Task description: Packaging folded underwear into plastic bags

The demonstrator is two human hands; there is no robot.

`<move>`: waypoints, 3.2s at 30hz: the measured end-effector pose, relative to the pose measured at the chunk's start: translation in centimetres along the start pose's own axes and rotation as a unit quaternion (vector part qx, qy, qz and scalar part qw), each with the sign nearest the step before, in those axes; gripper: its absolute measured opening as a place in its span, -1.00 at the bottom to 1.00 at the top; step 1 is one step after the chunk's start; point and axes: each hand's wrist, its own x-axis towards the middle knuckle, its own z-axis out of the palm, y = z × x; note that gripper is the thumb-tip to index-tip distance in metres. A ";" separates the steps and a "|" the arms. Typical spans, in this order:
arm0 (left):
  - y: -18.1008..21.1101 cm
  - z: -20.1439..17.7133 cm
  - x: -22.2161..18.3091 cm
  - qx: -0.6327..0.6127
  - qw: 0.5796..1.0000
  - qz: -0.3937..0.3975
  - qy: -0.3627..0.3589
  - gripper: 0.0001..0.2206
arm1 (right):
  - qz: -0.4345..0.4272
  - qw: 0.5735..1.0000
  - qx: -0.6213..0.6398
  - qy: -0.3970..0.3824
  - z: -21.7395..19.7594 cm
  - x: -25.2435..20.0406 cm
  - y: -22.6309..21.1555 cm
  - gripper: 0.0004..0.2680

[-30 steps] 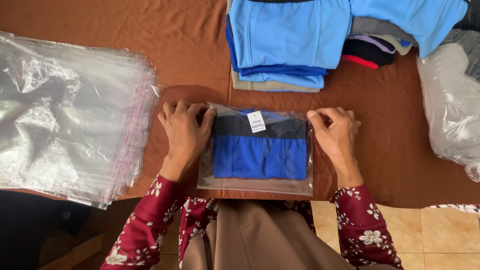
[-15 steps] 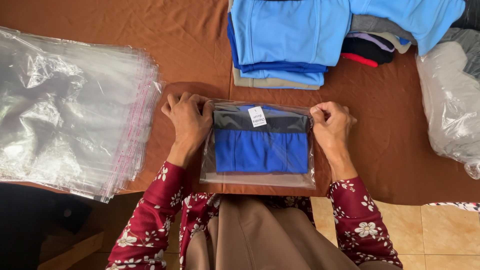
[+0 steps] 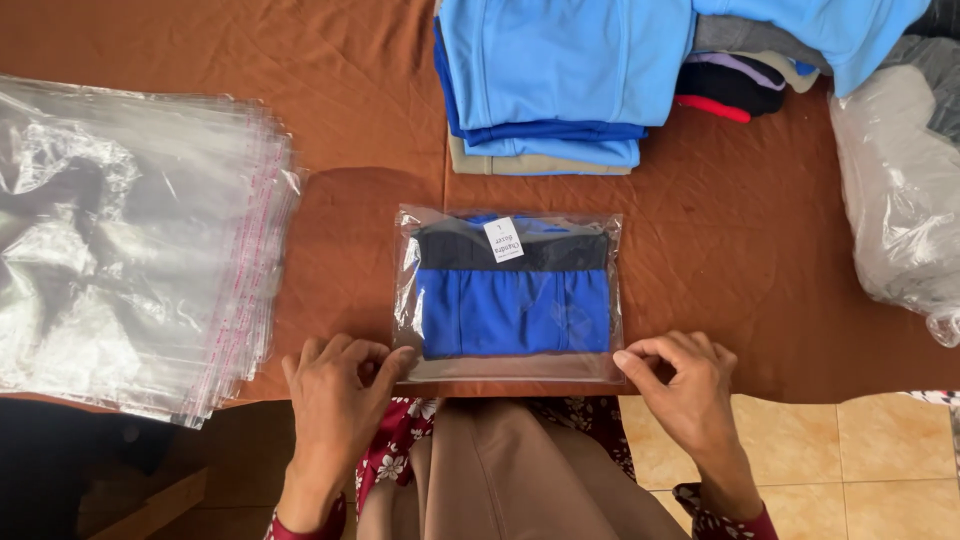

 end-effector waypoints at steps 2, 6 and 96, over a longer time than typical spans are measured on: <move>-0.3 0.7 -0.2 0.009 1.000 0.005 0.014 -0.71 | 0.014 1.000 -0.001 -0.007 0.3 -0.3 0.0 -0.86; -1.1 1.8 -0.4 0.015 0.999 0.011 0.034 -0.83 | 0.011 1.000 0.010 -0.008 1.0 -0.5 0.7 -0.90; -4.7 -5.9 5.7 -0.610 0.756 -0.158 -0.178 -0.54 | 0.120 0.814 0.500 -0.270 -1.0 8.3 -9.5 -0.66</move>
